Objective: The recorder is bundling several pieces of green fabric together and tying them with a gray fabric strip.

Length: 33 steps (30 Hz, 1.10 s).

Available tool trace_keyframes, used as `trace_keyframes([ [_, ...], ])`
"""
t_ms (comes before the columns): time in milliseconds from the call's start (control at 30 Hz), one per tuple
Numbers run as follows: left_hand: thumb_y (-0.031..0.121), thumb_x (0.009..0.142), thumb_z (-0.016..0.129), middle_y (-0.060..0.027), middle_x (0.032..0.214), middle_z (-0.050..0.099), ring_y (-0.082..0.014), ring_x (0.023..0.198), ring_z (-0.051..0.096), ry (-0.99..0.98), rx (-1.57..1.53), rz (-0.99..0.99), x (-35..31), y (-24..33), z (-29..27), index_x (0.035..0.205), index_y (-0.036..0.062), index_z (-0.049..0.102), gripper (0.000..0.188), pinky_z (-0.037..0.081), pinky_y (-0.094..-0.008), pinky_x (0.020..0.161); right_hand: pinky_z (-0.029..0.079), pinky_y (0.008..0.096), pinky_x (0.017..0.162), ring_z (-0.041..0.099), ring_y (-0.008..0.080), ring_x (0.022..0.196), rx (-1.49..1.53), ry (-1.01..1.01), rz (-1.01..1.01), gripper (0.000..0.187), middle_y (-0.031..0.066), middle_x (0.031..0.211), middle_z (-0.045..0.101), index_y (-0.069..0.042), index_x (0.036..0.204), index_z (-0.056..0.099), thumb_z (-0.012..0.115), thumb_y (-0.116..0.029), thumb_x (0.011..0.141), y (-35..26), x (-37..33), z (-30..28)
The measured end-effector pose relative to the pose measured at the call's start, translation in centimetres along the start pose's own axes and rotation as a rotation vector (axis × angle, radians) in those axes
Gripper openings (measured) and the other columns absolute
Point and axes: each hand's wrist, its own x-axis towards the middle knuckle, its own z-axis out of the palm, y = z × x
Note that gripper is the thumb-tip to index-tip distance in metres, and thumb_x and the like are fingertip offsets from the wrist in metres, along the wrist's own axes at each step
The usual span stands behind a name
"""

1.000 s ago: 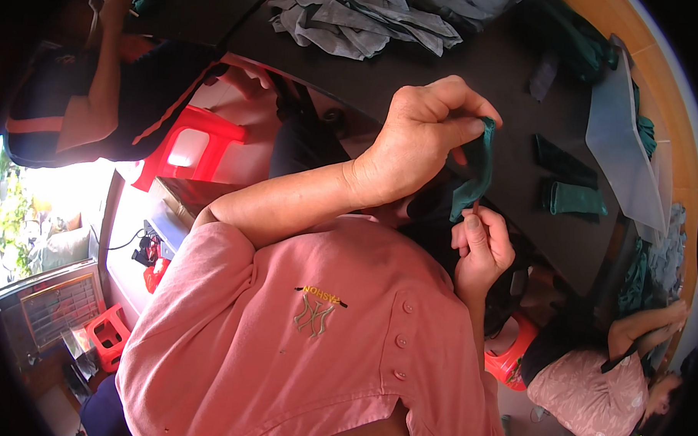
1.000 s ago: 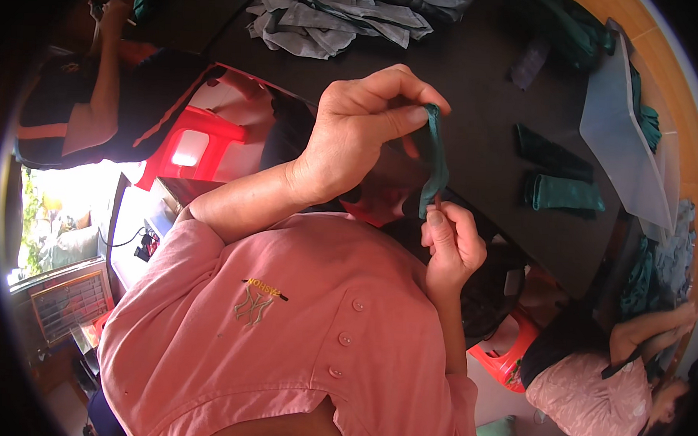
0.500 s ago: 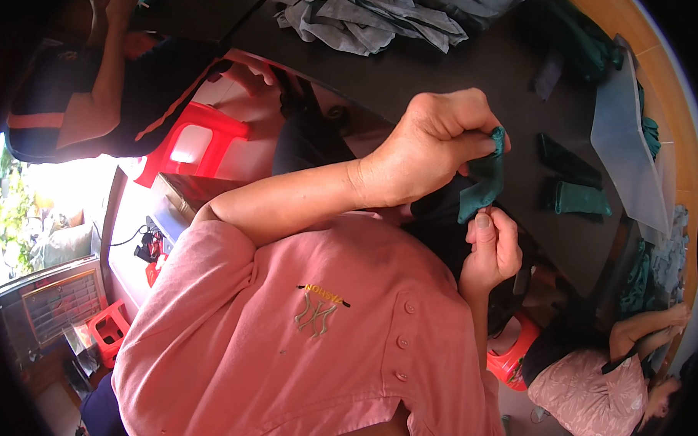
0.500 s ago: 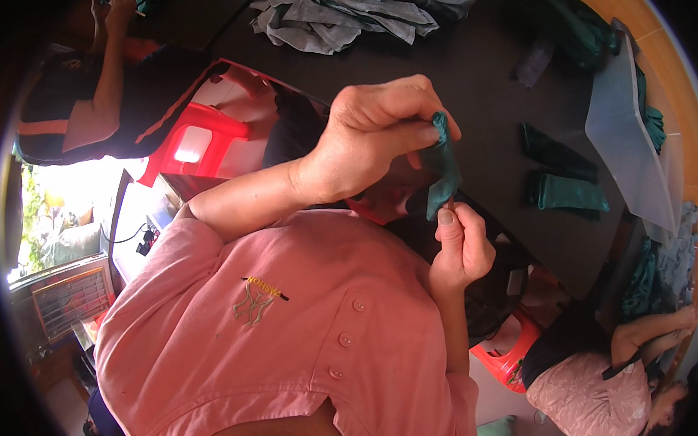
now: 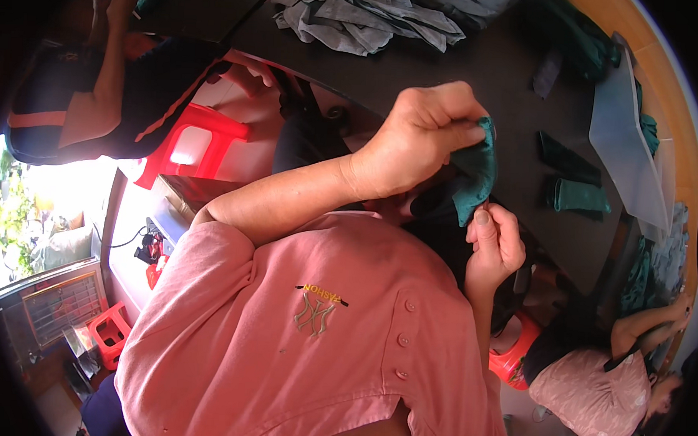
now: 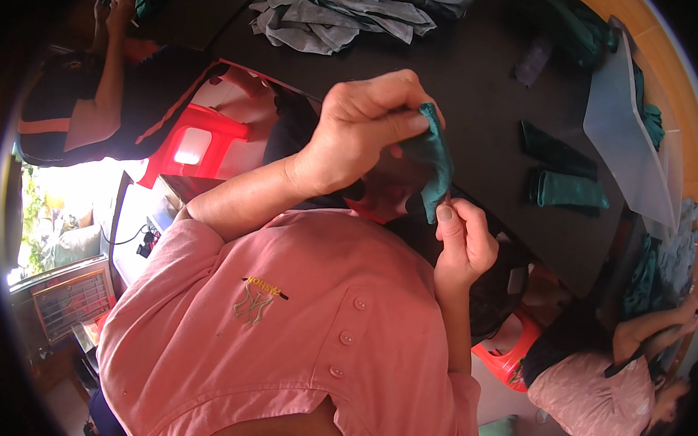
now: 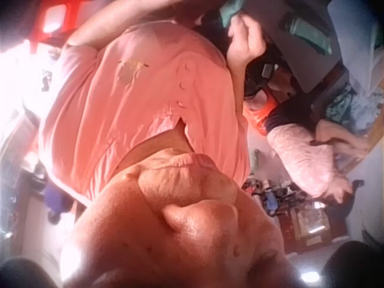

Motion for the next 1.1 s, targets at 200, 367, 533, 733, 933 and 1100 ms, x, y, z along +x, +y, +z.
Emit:
trace_keyframes([
  [200,-0.001,0.092,0.059,0.0011,0.087,0.056,-0.0063,0.075,0.054,-0.067,-0.028,-0.026,0.3,0.0,-0.3,0.095,-0.0025,0.065,0.007,0.047,-0.0211,0.060,0.032,0.0205,0.049,0.046,0.0058,0.054,0.436,0.032,0.254,0.009,0.0008,0.064,0.055,0.003,0.087,0.063,0.066,-0.005,0.091,-0.1,-0.4,0.5],
  [367,0.009,0.093,0.063,0.0003,0.088,0.061,-0.0087,0.079,0.059,0.012,-0.174,-0.036,1.4,0.0,-1.2,0.098,-0.0016,0.067,0.012,0.051,-0.0247,0.069,0.032,0.0201,0.050,0.044,0.0059,0.052,0.349,0.001,0.269,0.011,0.0000,0.062,0.052,0.002,0.086,0.062,0.066,-0.006,0.091,-0.3,-0.2,-0.1],
  [533,0.008,0.091,0.066,-0.0021,0.095,0.067,-0.0094,0.085,0.062,0.025,-0.253,-0.067,1.8,0.2,-0.9,0.105,-0.0015,0.067,0.016,0.051,-0.0237,0.074,0.031,0.0200,0.049,0.045,0.0061,0.052,0.297,0.003,0.316,0.009,0.0004,0.062,0.052,0.002,0.087,0.062,0.065,-0.005,0.091,-0.2,-0.5,-0.1],
  [733,0.007,0.088,0.071,-0.0023,0.093,0.069,-0.0094,0.086,0.062,0.001,-0.275,-0.090,1.8,-0.1,-0.9,0.106,-0.0014,0.068,0.020,0.050,-0.0225,0.077,0.031,0.0200,0.049,0.045,0.0062,0.052,0.327,0.004,0.304,0.008,0.0006,0.063,0.053,0.003,0.087,0.062,0.065,-0.003,0.091,0.1,-0.5,0.0],
  [933,0.007,0.087,0.072,-0.0014,0.090,0.069,-0.0083,0.085,0.062,0.019,-0.252,-0.094,1.8,-0.2,-0.9,0.103,-0.0003,0.069,0.017,0.048,-0.0220,0.081,0.031,0.0196,0.049,0.047,0.0055,0.054,0.332,-0.011,0.302,0.005,0.0006,0.065,0.055,0.003,0.088,0.063,0.065,-0.002,0.091,0.2,-0.8,-0.1],
  [1100,0.008,0.088,0.071,-0.0008,0.091,0.069,-0.0072,0.087,0.061,0.032,-0.199,-0.126,1.6,0.6,-0.6,0.103,-0.0003,0.069,0.017,0.047,-0.0221,0.083,0.031,0.0191,0.049,0.049,0.0050,0.055,0.248,-0.021,0.248,0.004,0.0014,0.068,0.058,0.002,0.090,0.064,0.064,-0.002,0.090,0.6,-1.0,-0.3],
])
